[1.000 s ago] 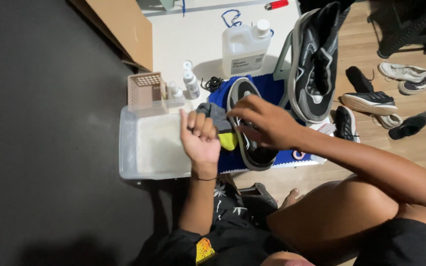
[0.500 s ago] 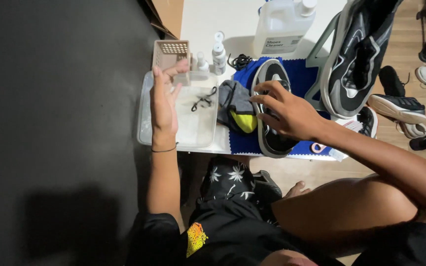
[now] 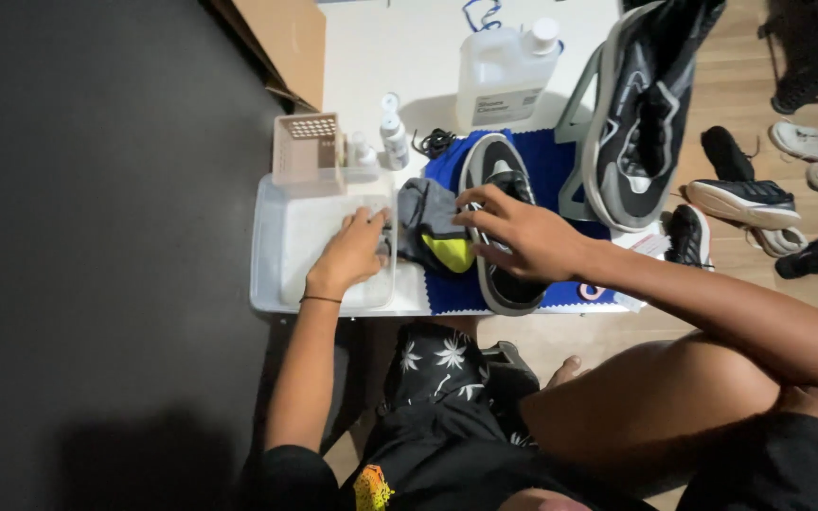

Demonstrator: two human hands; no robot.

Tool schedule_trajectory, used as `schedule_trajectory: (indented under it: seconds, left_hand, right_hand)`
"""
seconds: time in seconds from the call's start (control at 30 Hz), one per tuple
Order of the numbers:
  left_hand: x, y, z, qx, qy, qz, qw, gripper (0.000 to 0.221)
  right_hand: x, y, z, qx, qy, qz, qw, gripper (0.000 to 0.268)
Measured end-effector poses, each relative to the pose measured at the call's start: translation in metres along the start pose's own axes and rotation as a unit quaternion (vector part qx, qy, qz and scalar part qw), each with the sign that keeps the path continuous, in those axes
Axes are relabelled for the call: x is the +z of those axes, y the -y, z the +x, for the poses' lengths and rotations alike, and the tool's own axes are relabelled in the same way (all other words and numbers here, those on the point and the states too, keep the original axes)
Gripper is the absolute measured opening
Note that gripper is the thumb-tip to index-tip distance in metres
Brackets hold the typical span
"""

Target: Cleaning shoe laces by applying cleaning solution and rubbing them between hands over a container of water.

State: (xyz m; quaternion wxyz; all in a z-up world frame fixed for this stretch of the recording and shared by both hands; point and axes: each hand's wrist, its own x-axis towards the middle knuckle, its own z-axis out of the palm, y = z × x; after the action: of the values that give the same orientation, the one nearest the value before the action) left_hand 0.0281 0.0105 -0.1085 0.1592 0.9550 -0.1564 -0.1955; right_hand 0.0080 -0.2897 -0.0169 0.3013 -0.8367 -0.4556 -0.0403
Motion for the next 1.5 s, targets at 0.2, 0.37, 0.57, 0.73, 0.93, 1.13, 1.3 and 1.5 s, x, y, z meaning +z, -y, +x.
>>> schedule_trajectory:
  seconds: [0.2,0.37,0.57,0.73,0.93,1.13,1.3,1.5]
  left_hand:
    - [0.045,0.066,0.032,0.008,0.000,0.034,0.999,0.051]
    - [0.003,0.068,0.013,-0.123,-0.040,0.060,0.990,0.023]
    - [-0.041,0.025,-0.029,-0.115,-0.071,-0.007,0.991,0.044]
    - [-0.047,0.019,-0.033,-0.042,0.011,-0.036,0.998,0.072]
    - [0.090,0.177,0.064,-0.028,-0.191,-0.464,0.865,0.020]
    - [-0.013,0.064,0.001,-0.103,-0.115,0.024,0.988,0.013]
    - [-0.033,0.038,-0.020,0.038,-0.088,-0.035,0.995,0.015]
    - [-0.048,0.020,-0.031,-0.002,-0.056,-0.065,0.996,0.024]
  right_hand:
    - [-0.005,0.010,-0.008,-0.016,0.013,-0.021,1.000,0.040]
    - [-0.014,0.004,-0.017,-0.094,-0.050,-0.220,0.970,0.050]
    - [-0.036,0.015,-0.008,-0.227,-0.026,-0.422,0.878,0.055]
    - [-0.037,0.000,0.013,-0.256,-0.037,-0.476,0.841,0.076]
    - [-0.045,-0.007,0.056,-0.234,-0.048,-0.642,0.729,0.082]
    - [-0.005,-0.005,0.062,-0.253,-0.085,-0.625,0.733,0.083]
    - [0.048,0.011,0.051,-0.301,-0.092,-0.352,0.881,0.038]
    - [0.079,0.005,0.049,-0.265,-0.051,-0.286,0.919,0.036]
